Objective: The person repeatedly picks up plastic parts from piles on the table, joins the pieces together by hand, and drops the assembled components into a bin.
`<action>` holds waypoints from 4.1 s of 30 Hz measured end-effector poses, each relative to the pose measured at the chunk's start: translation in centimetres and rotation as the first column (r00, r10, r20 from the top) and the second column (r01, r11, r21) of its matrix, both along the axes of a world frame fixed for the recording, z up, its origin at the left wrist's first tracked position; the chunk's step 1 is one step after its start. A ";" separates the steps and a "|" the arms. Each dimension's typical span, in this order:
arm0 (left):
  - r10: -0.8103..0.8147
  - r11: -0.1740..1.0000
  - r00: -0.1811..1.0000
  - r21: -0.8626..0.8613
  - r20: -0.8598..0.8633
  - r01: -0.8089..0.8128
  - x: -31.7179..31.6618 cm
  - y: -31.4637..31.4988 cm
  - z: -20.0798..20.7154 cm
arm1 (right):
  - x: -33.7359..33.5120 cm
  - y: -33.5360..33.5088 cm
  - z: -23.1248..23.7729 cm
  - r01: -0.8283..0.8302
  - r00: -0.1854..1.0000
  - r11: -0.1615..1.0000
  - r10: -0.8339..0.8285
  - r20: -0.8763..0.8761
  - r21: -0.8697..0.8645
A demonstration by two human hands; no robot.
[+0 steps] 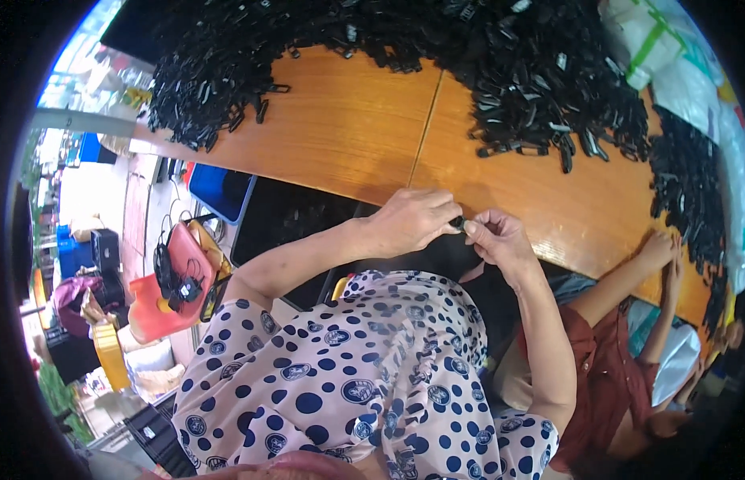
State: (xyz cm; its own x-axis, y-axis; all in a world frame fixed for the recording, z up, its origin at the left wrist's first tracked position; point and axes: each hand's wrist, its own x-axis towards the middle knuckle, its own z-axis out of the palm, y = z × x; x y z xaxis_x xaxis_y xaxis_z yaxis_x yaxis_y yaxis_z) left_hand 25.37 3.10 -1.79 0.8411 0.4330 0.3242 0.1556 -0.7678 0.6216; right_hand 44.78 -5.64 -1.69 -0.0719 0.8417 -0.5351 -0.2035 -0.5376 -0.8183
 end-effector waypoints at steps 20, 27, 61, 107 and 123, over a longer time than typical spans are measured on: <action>0.303 0.330 0.887 -0.912 0.349 0.246 -1.2 2.8 0.2 | -5.5 5.2 0.5 0.052 0.911 0.991 0.003 -0.411 0.124; 0.735 0.509 0.675 -0.709 0.062 -0.489 -5.6 14.7 0.0 | -6.2 8.1 -0.9 -0.478 0.580 0.769 -0.086 0.810 0.424; 0.960 0.254 0.259 0.058 0.104 -0.966 -4.5 37.2 -5.1 | -5.6 8.8 -3.6 -0.354 0.635 0.730 -0.272 0.723 0.585; 0.955 0.198 0.172 -0.087 0.241 -0.976 -2.6 23.5 -7.7 | -3.8 6.1 -4.3 0.031 0.800 0.736 -0.424 0.425 0.676; 0.778 0.573 0.482 -0.140 0.402 -0.808 -3.6 12.8 -3.5 | 6.0 8.6 -3.4 -0.455 -0.119 0.874 -0.251 0.961 0.172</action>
State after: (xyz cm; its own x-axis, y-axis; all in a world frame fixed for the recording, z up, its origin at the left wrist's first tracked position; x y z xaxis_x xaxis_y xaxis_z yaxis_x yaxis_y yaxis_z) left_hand 21.78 15.91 -5.32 -0.0538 0.8193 0.5709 0.4845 -0.4785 0.7323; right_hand 50.76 2.99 -5.07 0.0979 0.9765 0.1921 0.9910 -0.0779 -0.1091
